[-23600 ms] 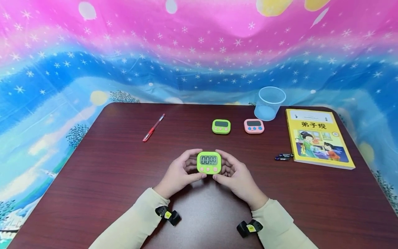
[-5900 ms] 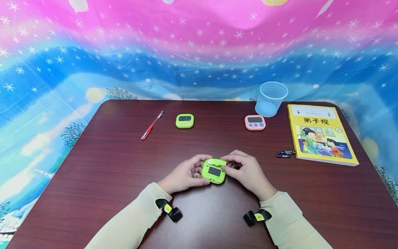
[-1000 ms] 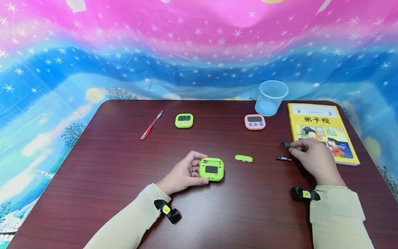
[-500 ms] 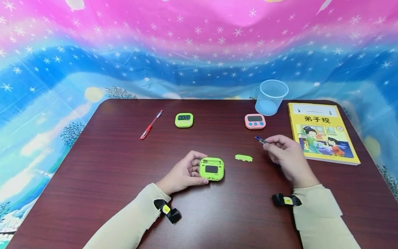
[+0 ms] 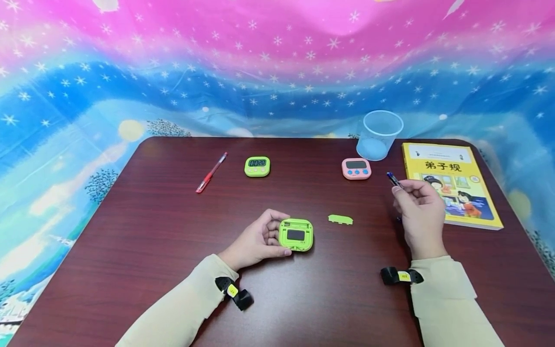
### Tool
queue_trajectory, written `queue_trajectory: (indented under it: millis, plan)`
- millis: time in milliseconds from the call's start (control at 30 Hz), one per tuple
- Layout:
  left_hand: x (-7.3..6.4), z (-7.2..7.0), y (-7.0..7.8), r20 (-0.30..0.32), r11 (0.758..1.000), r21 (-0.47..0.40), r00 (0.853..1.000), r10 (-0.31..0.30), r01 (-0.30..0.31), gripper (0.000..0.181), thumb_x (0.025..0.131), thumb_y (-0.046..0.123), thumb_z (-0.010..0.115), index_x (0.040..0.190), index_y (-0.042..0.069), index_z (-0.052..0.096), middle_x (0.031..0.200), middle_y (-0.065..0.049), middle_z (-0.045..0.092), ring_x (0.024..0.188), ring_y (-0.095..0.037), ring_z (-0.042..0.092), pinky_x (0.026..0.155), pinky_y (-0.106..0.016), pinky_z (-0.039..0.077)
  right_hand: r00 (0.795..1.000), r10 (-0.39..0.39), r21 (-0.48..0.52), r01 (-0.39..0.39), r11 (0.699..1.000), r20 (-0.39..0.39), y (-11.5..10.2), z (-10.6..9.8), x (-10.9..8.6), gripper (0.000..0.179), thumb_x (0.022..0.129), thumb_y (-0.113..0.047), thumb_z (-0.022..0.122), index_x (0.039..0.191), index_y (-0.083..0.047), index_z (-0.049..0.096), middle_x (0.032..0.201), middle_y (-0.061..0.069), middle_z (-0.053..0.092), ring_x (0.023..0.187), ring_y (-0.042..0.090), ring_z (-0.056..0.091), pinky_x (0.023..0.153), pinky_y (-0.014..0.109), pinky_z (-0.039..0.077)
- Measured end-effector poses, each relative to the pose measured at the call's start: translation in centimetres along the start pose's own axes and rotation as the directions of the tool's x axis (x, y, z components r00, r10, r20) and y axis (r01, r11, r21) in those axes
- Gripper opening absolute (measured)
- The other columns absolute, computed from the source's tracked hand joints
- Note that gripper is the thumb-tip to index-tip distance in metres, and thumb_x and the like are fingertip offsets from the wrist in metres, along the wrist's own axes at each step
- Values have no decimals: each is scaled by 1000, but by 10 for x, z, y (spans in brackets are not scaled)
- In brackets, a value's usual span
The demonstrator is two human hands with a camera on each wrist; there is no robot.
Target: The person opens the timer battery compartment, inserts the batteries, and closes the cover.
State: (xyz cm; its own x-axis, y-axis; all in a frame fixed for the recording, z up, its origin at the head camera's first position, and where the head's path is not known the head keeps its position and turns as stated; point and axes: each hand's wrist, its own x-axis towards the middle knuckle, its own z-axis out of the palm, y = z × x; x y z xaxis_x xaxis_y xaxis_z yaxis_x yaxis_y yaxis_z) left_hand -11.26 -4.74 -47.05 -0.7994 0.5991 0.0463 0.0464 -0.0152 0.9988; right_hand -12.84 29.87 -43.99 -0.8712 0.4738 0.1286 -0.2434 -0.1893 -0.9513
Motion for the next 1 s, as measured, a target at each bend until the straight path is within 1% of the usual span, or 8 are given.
queue_trajectory:
  millis: [333, 467, 567, 600, 700, 767, 867, 1000]
  plan:
    - [0, 0, 2, 6, 1000, 2, 1000, -5, 5, 71, 77, -13, 79, 136, 3, 42, 106, -19, 68, 85, -14, 65, 78, -27, 60, 999, 8, 43, -7, 999, -36, -8, -5, 5, 17, 85, 6, 74, 100, 10, 68, 73, 11, 65, 54, 16, 52, 49, 18, 51]
    - [0, 0, 3, 9, 1000, 0, 1000, -10, 10, 71, 77, -13, 79, 136, 3, 42, 106, -18, 68, 84, -13, 65, 77, -26, 60, 998, 50, -29, -51, 998, -32, -9, -7, 5, 22, 84, 3, 77, 105, 8, 71, 75, 7, 68, 57, 15, 55, 52, 17, 52]
    - [0, 0, 2, 10, 1000, -1, 1000, -9, 9, 72, 77, -13, 79, 136, 3, 42, 106, -18, 68, 84, -13, 65, 77, -26, 60, 993, 112, -87, -109, 990, 34, -7, -8, 2, 28, 85, -3, 79, 112, 2, 72, 82, 4, 72, 65, 14, 61, 59, 16, 55]
    - [0, 0, 1, 9, 1000, -2, 1000, -7, 7, 72, 77, -13, 79, 136, 3, 42, 106, -18, 68, 84, -13, 65, 77, -26, 60, 989, 131, -80, -125, 989, 73, -6, -8, 1, 29, 86, -5, 78, 114, 1, 72, 85, 4, 73, 68, 14, 62, 61, 16, 55]
    - [0, 0, 1, 4, 1000, -6, 1000, -5, 5, 72, 76, -14, 79, 136, 2, 42, 106, -19, 68, 84, -14, 65, 77, -26, 60, 968, 171, -11, -172, 985, 182, 0, -7, 0, 29, 89, -6, 76, 116, 1, 70, 90, 5, 73, 74, 15, 66, 68, 19, 58]
    - [0, 0, 0, 2, 1000, -10, 1000, -4, 4, 72, 76, -14, 79, 135, 2, 42, 106, -19, 68, 84, -14, 65, 77, -26, 60, 957, 186, 34, -198, 980, 222, 4, -7, 0, 27, 90, -6, 74, 115, 1, 70, 90, 6, 72, 74, 15, 65, 69, 20, 59]
    - [0, 0, 0, 3, 1000, -12, 1000, -5, 5, 71, 77, -13, 79, 135, 2, 42, 106, -18, 68, 84, -13, 65, 77, -26, 60, 952, 195, 61, -214, 975, 235, 8, -10, 1, 23, 91, -5, 73, 112, 1, 71, 88, 6, 72, 71, 14, 64, 68, 19, 59]
    - [0, 0, 1, 3, 1000, -10, 1000, -3, 3, 71, 77, -13, 79, 136, 2, 42, 105, -17, 68, 83, -13, 65, 77, -26, 60, 951, 202, 53, -220, 974, 235, 10, -14, 3, 27, 91, -6, 74, 115, 4, 69, 88, 6, 72, 71, 14, 63, 67, 19, 58]
